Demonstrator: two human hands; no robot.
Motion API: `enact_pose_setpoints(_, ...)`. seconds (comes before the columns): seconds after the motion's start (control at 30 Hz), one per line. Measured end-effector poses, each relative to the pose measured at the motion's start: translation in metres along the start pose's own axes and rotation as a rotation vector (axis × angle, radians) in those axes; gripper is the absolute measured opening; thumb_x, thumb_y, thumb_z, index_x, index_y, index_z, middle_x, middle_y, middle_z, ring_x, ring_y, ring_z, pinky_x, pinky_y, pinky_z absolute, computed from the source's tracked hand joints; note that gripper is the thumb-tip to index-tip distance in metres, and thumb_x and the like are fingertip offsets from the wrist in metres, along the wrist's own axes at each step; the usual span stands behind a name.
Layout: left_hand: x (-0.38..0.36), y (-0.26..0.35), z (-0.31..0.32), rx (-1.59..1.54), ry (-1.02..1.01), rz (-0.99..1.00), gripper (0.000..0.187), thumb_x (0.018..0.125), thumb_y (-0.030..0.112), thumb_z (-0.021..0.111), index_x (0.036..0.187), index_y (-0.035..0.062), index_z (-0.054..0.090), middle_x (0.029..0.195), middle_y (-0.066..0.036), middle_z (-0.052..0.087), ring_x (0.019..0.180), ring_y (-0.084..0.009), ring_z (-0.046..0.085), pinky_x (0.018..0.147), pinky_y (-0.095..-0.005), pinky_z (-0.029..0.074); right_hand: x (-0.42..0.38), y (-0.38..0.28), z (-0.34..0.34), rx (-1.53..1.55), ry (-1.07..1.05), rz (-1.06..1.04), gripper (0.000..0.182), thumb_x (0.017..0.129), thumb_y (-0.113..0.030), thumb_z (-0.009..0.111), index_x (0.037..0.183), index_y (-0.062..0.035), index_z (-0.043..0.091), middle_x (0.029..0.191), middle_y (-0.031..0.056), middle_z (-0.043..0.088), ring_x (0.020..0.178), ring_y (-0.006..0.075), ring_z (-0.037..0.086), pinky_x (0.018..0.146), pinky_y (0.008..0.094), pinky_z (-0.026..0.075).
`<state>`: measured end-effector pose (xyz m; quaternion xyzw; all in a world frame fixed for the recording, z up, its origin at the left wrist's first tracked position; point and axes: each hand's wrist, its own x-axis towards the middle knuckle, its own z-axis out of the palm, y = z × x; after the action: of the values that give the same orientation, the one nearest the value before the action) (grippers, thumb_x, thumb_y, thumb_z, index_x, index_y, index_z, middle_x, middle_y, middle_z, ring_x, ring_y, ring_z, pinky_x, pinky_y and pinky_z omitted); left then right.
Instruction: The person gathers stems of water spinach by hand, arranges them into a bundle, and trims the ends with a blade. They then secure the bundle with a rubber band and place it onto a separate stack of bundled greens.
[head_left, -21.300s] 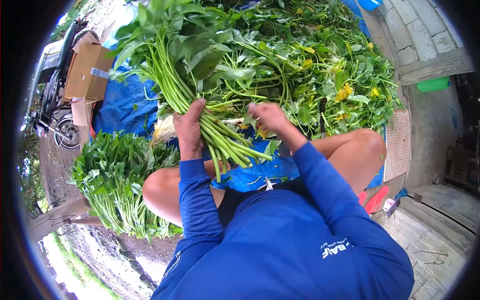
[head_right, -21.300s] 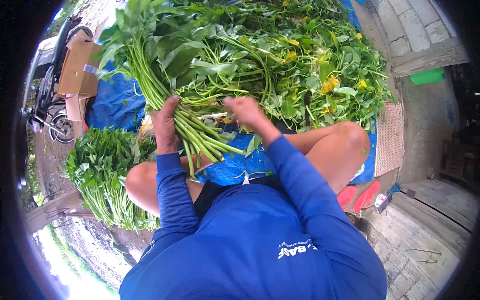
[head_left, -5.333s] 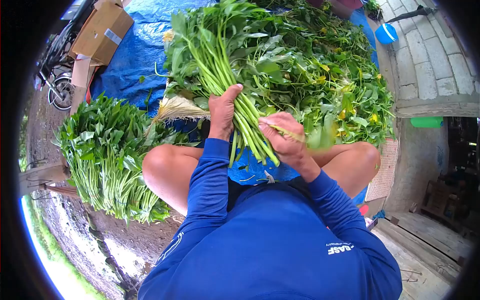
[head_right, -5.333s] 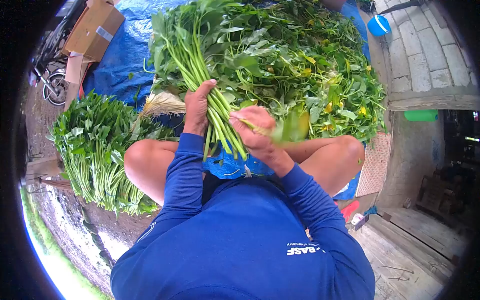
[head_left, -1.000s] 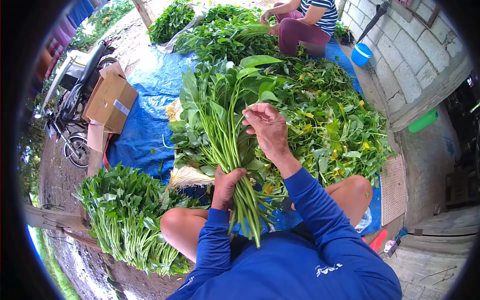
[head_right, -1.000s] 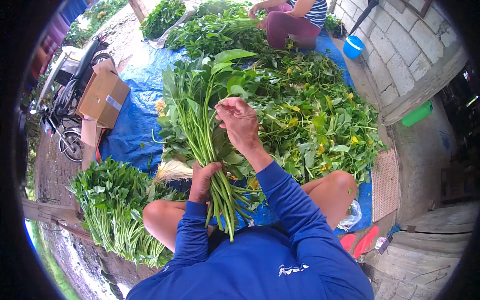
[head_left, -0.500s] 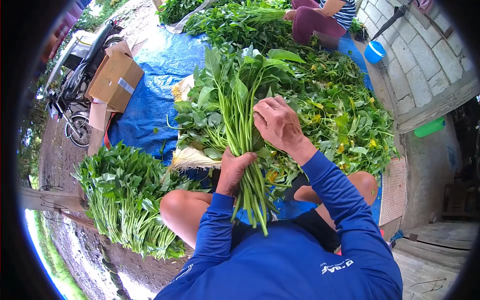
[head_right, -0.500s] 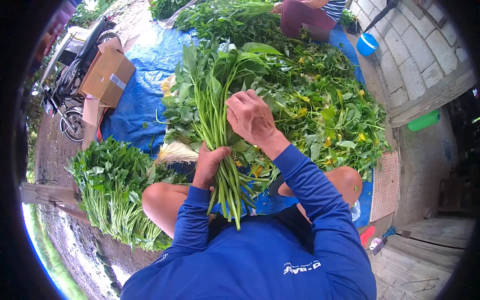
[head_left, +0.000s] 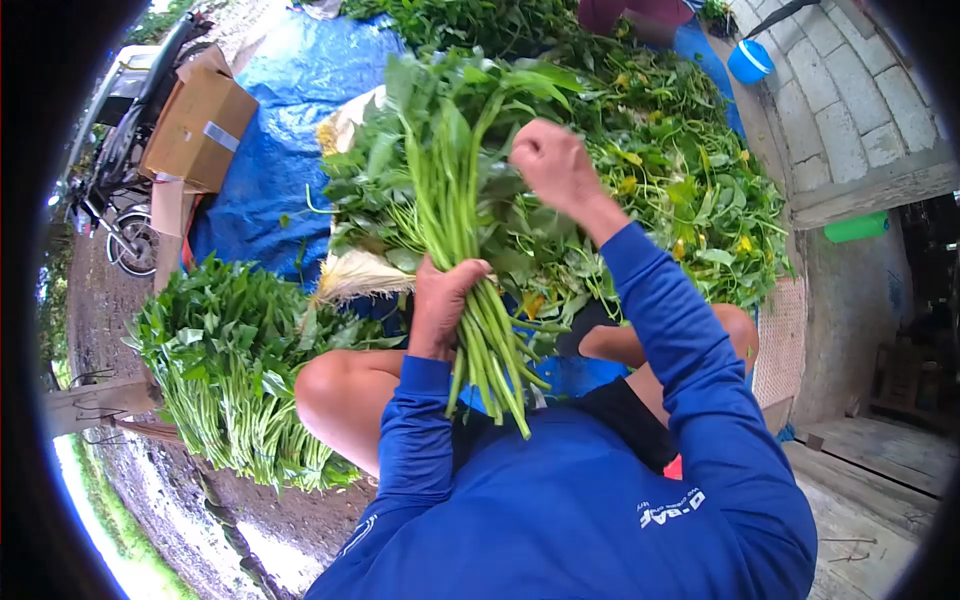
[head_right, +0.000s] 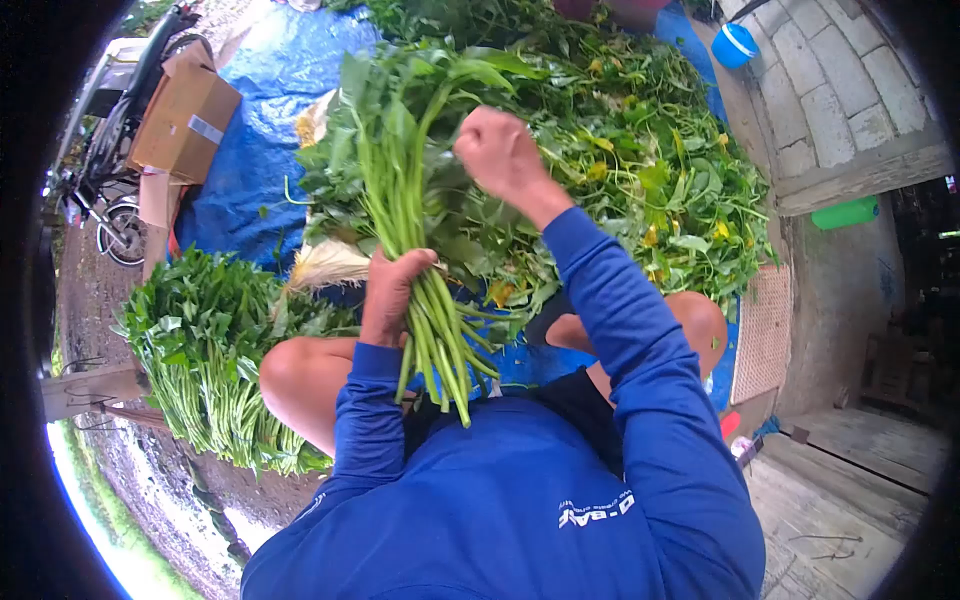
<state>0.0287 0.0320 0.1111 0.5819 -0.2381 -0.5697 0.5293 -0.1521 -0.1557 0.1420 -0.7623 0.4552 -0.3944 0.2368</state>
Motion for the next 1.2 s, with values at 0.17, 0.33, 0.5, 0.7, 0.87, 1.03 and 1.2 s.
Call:
enact_pose_setpoints(0.17, 0.001, 0.032, -0.033, -0.069, 0.172, 0.066, 0.036, 0.088, 0.002, 0.079, 0.122, -0.0006, 0.066, 0.096, -0.006, 0.071, 0.075, -0.0154, 0.070, 0.066, -0.0310, 0.058, 0.005, 0.128, -0.091, -0.839, 0.060, 0.256, 0.031, 0.100, -0.010, 0.057, 0.123, -0.0047, 0.076, 0.102, 0.0229, 0.076, 0.094, 0.0303, 0.075, 0.081, 0.0412, 0.061)
enact_pose_setpoints(0.33, 0.013, 0.051, -0.047, -0.160, 0.430, 0.266, 0.043, 0.091, 0.000, 0.077, 0.132, -0.0027, 0.063, 0.103, -0.007, 0.070, 0.084, -0.0164, 0.069, 0.076, -0.0308, 0.059, -0.045, 0.187, -0.052, -0.428, -0.121, 0.318, 0.032, 0.095, -0.018, 0.057, 0.112, -0.0039, 0.080, 0.113, 0.0222, 0.079, 0.105, 0.0392, 0.076, 0.095, 0.0476, 0.060)
enact_pose_setpoints(0.5, 0.025, 0.050, -0.046, -0.204, 0.528, 0.312, 0.031, 0.093, 0.007, 0.077, 0.118, -0.0044, 0.065, 0.093, -0.011, 0.071, 0.074, -0.0192, 0.072, 0.067, -0.0328, 0.063, -0.083, 0.173, 0.085, -0.221, -0.541, 0.275, 0.022, 0.095, -0.026, 0.071, 0.102, -0.0093, 0.083, 0.112, 0.0181, 0.079, 0.102, 0.0395, 0.076, 0.093, 0.0465, 0.060)
enact_pose_setpoints(0.7, 0.030, 0.048, -0.031, -0.232, 0.494, 0.178, 0.026, 0.093, 0.008, 0.076, 0.113, -0.0052, 0.066, 0.089, -0.013, 0.072, 0.071, -0.0195, 0.073, 0.064, -0.0320, 0.062, -0.104, 0.165, 0.164, -0.334, -0.255, 0.439, 0.027, 0.093, -0.030, 0.070, 0.102, -0.0061, 0.077, 0.116, 0.0202, 0.073, 0.111, 0.0454, 0.070, 0.097, 0.0547, 0.057)
enact_pose_setpoints(0.87, 0.042, 0.030, -0.038, -0.281, 0.404, 0.111, 0.023, 0.094, 0.011, 0.076, 0.108, -0.0063, 0.068, 0.084, -0.013, 0.072, 0.069, -0.0196, 0.073, 0.061, -0.0322, 0.061, -0.064, 0.135, 0.093, 0.001, -0.085, 0.562, 0.028, 0.095, -0.027, 0.077, 0.115, -0.0080, 0.082, 0.087, 0.0113, 0.077, 0.081, 0.0248, 0.072, 0.078, 0.0361, 0.057)
enact_pose_setpoints(1.03, 0.061, 0.007, -0.028, -0.375, 0.269, -0.026, 0.019, 0.094, 0.015, 0.077, 0.095, -0.0038, 0.073, 0.079, -0.011, 0.072, 0.066, -0.0202, 0.074, 0.060, -0.0325, 0.061, -0.027, 0.113, -0.002, 0.621, -0.067, 0.821, 0.027, 0.103, -0.023, 0.080, 0.121, -0.0026, 0.079, 0.093, -0.0029, 0.076, 0.078, 0.0070, 0.065, 0.069, 0.0275, 0.054)
enact_pose_setpoints(1.2, 0.089, -0.061, -0.026, -0.439, 0.130, -0.072, 0.018, 0.094, 0.017, 0.076, 0.096, -0.0009, 0.073, 0.077, -0.010, 0.073, 0.064, -0.0198, 0.073, 0.061, -0.0342, 0.063, -0.018, 0.049, -0.066, 1.041, 0.006, 0.854, 0.025, 0.106, -0.014, 0.074, 0.129, -0.0050, 0.076, 0.125, 0.0030, 0.077, 0.080, 0.0093, 0.066, 0.069, 0.0290, 0.058)
